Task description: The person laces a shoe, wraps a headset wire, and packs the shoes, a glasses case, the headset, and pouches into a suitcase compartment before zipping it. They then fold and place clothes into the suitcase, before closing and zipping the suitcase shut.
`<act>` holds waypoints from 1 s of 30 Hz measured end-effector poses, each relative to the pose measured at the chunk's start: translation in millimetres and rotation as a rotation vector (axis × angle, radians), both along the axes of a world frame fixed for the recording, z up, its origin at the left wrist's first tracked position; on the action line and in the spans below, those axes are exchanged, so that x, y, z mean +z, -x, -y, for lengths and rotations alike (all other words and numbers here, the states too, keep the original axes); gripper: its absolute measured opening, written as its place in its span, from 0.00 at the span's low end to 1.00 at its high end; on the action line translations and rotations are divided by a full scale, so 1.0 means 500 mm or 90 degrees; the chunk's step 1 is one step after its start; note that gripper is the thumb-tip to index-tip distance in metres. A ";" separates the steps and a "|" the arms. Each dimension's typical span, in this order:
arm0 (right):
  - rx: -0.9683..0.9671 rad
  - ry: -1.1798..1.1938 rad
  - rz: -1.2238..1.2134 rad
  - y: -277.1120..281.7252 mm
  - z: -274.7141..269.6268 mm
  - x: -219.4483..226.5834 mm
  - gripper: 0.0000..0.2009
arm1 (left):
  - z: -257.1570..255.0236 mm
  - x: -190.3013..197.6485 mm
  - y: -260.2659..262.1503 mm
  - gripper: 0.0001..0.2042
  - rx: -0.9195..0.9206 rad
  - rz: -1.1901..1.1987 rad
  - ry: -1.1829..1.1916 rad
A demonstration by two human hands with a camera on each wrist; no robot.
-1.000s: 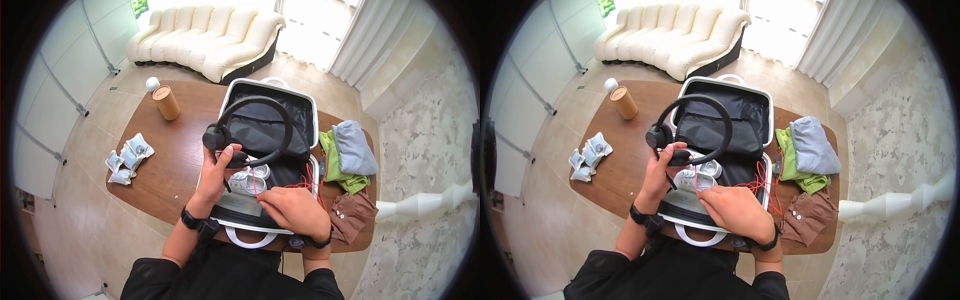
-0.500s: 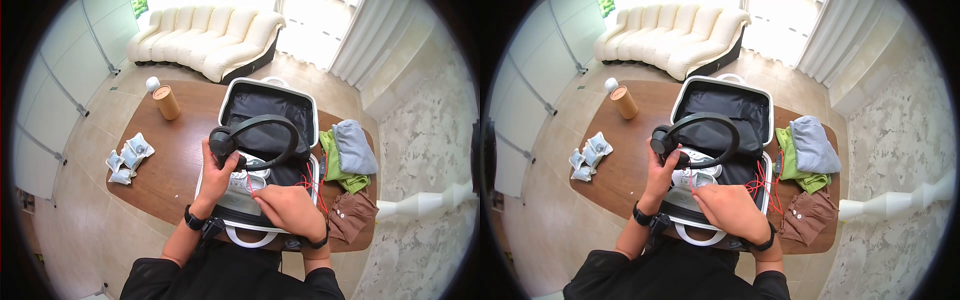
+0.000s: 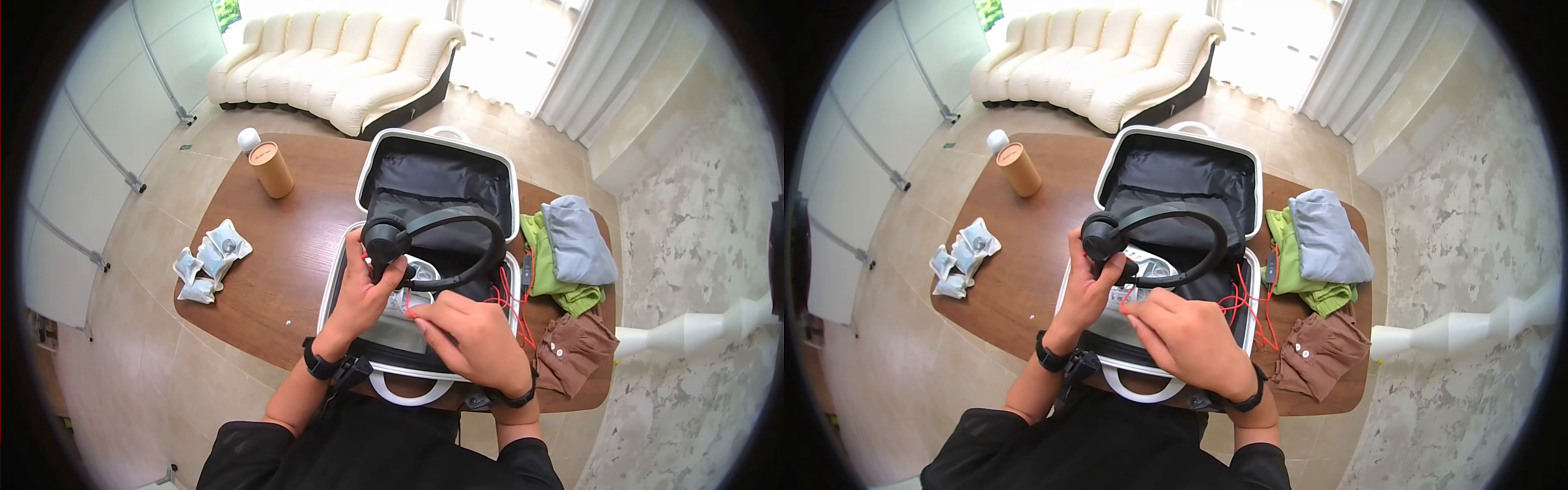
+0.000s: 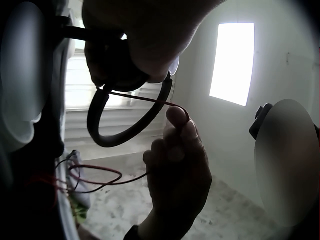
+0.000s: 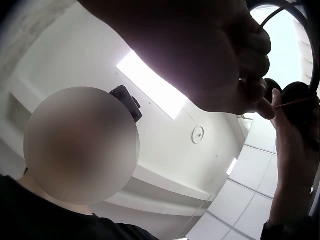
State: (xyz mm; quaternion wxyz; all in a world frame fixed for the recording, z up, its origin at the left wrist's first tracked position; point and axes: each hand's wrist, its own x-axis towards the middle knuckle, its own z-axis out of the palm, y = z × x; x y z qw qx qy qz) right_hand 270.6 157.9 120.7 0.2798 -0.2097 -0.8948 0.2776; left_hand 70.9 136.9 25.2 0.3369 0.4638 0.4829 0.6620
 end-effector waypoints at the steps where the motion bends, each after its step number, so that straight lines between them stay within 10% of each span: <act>1: -0.021 0.010 -0.017 0.000 0.000 -0.001 0.07 | 0.001 0.001 -0.001 0.23 0.002 -0.004 0.006; 15: -0.206 0.016 -0.019 -0.081 -0.040 0.038 0.07 | 0.024 0.018 0.036 0.25 -0.146 0.055 0.103; 30: -0.045 0.162 -0.076 -0.107 -0.088 0.032 0.07 | 0.063 0.076 0.040 0.35 -0.414 -0.129 0.231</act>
